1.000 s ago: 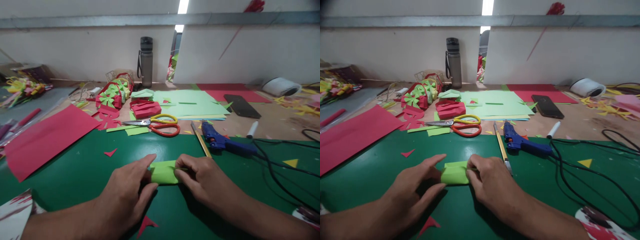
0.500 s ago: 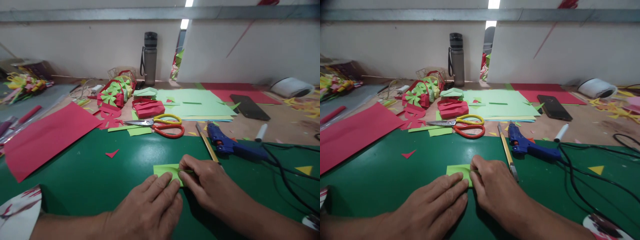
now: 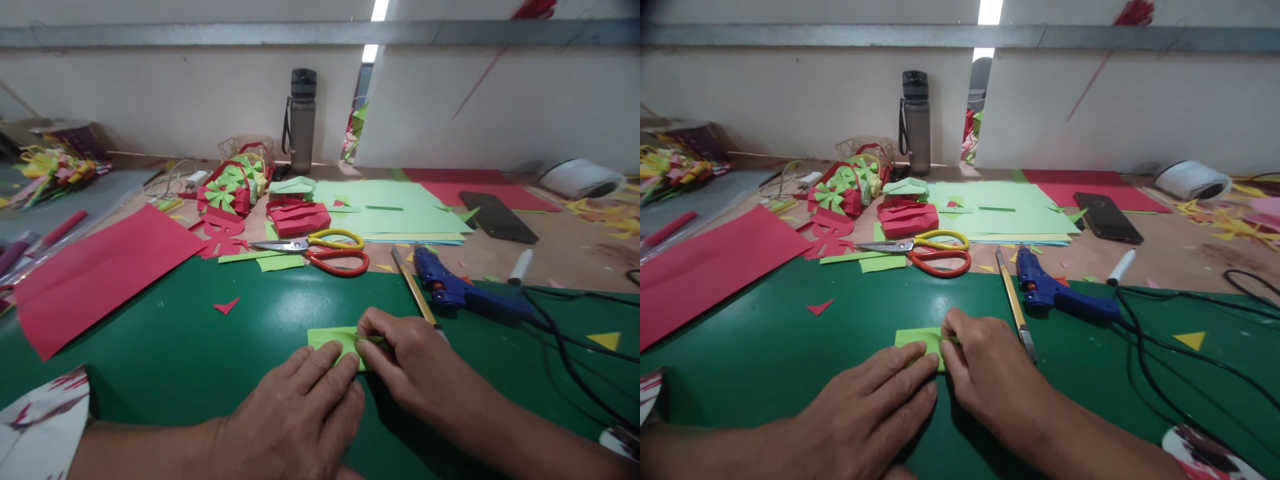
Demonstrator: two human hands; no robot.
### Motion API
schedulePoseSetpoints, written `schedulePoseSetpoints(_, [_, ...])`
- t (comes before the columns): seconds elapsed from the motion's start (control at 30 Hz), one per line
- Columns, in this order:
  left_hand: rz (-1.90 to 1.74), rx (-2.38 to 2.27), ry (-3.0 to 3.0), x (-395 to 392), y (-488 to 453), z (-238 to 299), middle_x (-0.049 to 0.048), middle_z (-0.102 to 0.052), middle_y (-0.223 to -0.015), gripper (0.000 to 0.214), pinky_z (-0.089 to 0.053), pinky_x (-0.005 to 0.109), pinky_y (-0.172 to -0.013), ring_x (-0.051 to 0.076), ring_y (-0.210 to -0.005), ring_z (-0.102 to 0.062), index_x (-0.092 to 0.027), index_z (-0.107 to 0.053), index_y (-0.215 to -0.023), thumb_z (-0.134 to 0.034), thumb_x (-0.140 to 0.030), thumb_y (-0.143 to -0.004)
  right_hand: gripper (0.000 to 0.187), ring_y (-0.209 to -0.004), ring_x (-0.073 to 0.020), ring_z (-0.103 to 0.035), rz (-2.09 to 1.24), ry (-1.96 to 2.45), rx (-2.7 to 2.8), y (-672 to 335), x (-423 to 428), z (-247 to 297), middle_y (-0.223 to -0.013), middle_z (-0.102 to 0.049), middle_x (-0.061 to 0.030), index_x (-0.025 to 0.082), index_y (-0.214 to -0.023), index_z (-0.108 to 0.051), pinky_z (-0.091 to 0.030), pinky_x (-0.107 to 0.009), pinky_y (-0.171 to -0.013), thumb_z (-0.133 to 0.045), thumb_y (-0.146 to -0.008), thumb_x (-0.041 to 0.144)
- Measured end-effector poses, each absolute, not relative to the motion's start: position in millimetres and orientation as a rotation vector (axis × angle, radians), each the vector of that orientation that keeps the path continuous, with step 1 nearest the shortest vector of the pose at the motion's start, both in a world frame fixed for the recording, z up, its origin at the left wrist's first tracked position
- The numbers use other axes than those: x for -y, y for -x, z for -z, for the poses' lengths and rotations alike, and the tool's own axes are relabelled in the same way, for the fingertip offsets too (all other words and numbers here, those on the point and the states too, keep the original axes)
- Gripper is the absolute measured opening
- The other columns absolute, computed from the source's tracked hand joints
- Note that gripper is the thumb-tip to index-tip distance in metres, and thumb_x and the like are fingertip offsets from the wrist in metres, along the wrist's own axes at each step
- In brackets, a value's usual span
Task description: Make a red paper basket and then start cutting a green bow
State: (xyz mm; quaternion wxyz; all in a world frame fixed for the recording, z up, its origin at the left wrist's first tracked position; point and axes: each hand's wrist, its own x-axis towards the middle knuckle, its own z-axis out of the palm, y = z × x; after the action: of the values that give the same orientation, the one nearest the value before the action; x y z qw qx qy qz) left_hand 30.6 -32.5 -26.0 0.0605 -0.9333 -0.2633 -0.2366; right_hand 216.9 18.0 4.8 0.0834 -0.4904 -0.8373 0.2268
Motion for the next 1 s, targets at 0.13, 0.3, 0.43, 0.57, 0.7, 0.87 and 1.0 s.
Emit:
schedulePoseSetpoints(0.13, [0.65,0.836,2.866,34.4,-29.5,27.4,0.0182,-0.061,-0.116,0.055,-0.05,0.046,-0.088,0.034,-0.111,-0.054,-0.006,-0.056,-0.111,-0.04,-0.053,-0.089,0.016,-0.053,-0.0133,-0.047,-0.66,1.481,2.507,-215.0,-19.3,-6.5,-0.058,-0.053,0.002,0.021,-0.068,-0.042,-0.029,-0.025,-0.052,-0.043,-0.083,0.016])
schedulePoseSetpoints(0.3, [0.637,0.874,2.903,36.5,-28.0,29.5,0.0188,-0.059,-0.118,0.052,-0.05,0.048,-0.088,0.034,-0.112,-0.052,-0.008,-0.056,-0.111,-0.041,-0.052,-0.088,0.016,-0.052,-0.0135,-0.049,-0.626,1.476,2.533,-213.4,-18.5,-7.6,-0.059,-0.054,0.0011,0.02,-0.068,-0.043,-0.029,-0.025,-0.051,-0.042,-0.083,0.016])
schedulePoseSetpoints(0.43, [0.688,0.868,2.892,35.1,-29.4,30.3,0.0207,-0.058,-0.117,0.05,-0.049,0.051,-0.086,0.037,-0.113,-0.05,-0.007,-0.056,-0.11,-0.042,-0.05,-0.088,0.016,-0.055,-0.0145,-0.05,-0.616,1.498,2.541,-213.4,-17.4,-6.6,-0.06,-0.055,0.0002,0.02,-0.069,-0.043,-0.03,-0.026,-0.052,-0.042,-0.084,0.017])
schedulePoseSetpoints(0.57, [0.638,0.879,2.894,34.5,-29.9,29.1,0.0208,-0.058,-0.118,0.047,-0.05,0.051,-0.085,0.038,-0.114,-0.049,-0.008,-0.056,-0.11,-0.046,-0.047,-0.087,0.016,-0.056,-0.0155,-0.051,-0.627,1.531,2.542,-212.3,-18.0,-6.6,-0.062,-0.056,-0.0002,0.02,-0.07,-0.043,-0.031,-0.027,-0.054,-0.042,-0.085,0.018])
schedulePoseSetpoints(0.7, [0.613,0.87,2.888,34.8,-28.4,29.6,0.021,-0.057,-0.12,0.047,-0.051,0.05,-0.085,0.038,-0.115,-0.049,-0.008,-0.055,-0.111,-0.048,-0.047,-0.086,0.016,-0.056,-0.0154,-0.051,-0.627,1.527,2.541,-211.9,-18.3,-6.9,-0.062,-0.055,-0.0001,0.02,-0.069,-0.042,-0.031,-0.027,-0.054,-0.042,-0.085,0.017])
schedulePoseSetpoints(0.87, [0.606,0.867,2.901,35.1,-28.3,30.4,0.021,-0.057,-0.12,0.048,-0.05,0.05,-0.085,0.038,-0.114,-0.05,-0.008,-0.055,-0.112,-0.049,-0.048,-0.085,0.015,-0.055,-0.0152,-0.051,-0.605,1.509,2.538,-212.7,-17.9,-5.5,-0.061,-0.056,-0.0004,0.02,-0.07,-0.044,-0.031,-0.026,-0.053,-0.042,-0.085,0.017])
schedulePoseSetpoints(1.0, [0.626,0.87,2.892,34.9,-29.3,29.4,0.0211,-0.059,-0.118,0.046,-0.049,0.051,-0.087,0.038,-0.112,-0.052,-0.007,-0.055,-0.111,-0.049,-0.045,-0.085,0.016,-0.054,-0.0145,-0.051,-0.568,1.496,2.558,-212.3,-18.1,-6.0,-0.06,-0.056,-0.0002,0.02,-0.069,-0.045,-0.031,-0.026,-0.053,-0.042,-0.084,0.016])
